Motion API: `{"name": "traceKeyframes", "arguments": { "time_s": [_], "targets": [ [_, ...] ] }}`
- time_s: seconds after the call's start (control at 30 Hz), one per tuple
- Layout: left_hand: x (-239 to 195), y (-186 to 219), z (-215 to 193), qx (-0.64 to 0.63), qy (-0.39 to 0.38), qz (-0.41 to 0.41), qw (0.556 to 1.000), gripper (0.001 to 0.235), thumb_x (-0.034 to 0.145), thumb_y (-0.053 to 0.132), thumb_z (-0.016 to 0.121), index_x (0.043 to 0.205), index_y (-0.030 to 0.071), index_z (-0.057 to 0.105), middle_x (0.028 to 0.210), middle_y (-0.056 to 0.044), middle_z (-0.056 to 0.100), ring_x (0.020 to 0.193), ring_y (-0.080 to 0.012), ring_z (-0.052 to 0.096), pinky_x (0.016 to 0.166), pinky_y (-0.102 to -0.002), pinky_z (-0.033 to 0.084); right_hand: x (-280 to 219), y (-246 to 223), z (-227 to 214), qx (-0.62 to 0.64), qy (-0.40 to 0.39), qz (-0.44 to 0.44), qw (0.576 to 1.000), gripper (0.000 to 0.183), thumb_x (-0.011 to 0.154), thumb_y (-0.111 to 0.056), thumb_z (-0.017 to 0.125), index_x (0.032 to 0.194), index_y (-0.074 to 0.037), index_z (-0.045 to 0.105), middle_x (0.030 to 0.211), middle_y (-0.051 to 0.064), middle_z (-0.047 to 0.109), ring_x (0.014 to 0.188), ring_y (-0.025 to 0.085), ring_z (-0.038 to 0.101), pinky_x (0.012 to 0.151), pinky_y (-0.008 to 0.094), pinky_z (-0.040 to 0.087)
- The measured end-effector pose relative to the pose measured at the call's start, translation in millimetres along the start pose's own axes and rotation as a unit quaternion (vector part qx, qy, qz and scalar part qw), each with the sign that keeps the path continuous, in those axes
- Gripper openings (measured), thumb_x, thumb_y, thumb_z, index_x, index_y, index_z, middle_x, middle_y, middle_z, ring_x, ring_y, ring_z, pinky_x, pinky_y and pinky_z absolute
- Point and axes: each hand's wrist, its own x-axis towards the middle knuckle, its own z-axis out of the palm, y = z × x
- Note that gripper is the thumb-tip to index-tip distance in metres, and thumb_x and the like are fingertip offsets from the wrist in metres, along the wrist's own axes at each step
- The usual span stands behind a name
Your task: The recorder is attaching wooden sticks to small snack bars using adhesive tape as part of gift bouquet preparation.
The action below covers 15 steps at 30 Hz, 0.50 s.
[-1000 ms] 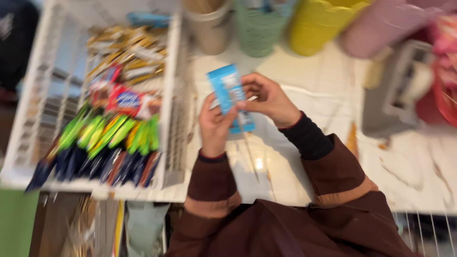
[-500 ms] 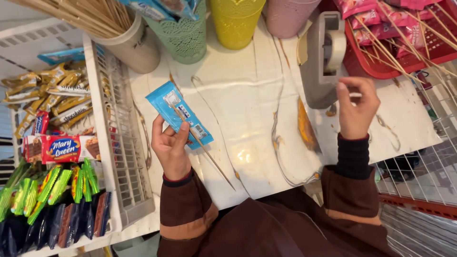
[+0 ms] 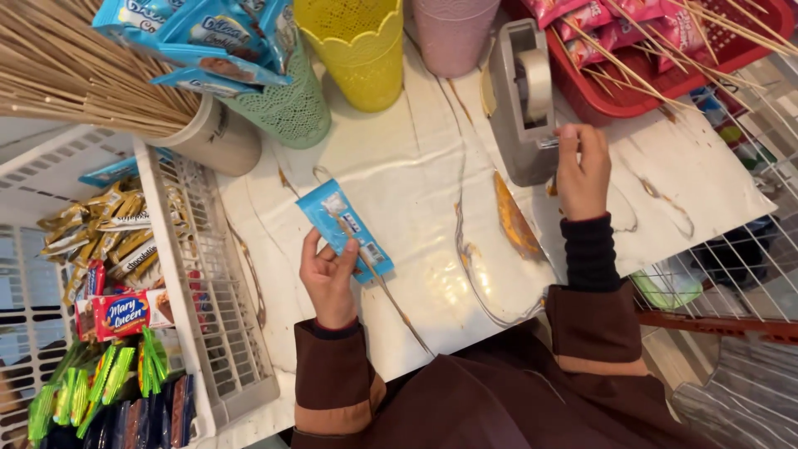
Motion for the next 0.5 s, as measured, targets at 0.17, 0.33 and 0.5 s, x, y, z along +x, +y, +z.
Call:
{"name": "traceKeyframes", "arguments": {
  "time_s": [0.17,0.33,0.5],
  "targets": [
    [-2.5,-0.9,7.4,0.032,-0.014,-0.023,0.999,0.053,0.094,0.004,0.073,0.141,-0.002,0.049,0.106,-0.013,0.076,0.082,-0.0093,0.069,0.066,-0.023,0.052,9.8,25.3,9.2,0.105,-0.053,0.106,0.987,0.032,0.119,-0.021,0.053,0.103,0.001,0.069,0.103,0.007,0.061,0.098,0.017,0.058,0.092,0.029,0.047],
    [-2.0,-1.5,6.4,0.025,-0.015,-0.022,0.999,0.053,0.094,0.004,0.073,0.141,-0.003,0.049,0.106,-0.013,0.076,0.083,-0.0097,0.07,0.068,-0.023,0.052,3.7,48.9,24.4,0.368,-0.033,0.218,0.903,0.02,0.108,-0.015,0.062,0.117,0.001,0.07,0.112,0.006,0.066,0.103,0.011,0.061,0.099,0.026,0.048],
    [-2.5,0.9,5.5,0.019,-0.01,-0.02,1.0,0.053,0.094,0.004,0.073,0.141,-0.003,0.048,0.108,-0.013,0.076,0.086,-0.0105,0.071,0.071,-0.023,0.055,-5.6,53.7,43.1,0.462,0.043,0.239,0.853,0.023,0.101,-0.008,0.068,0.121,0.003,0.068,0.128,0.008,0.066,0.11,0.011,0.061,0.102,0.027,0.048]
  ]
}}
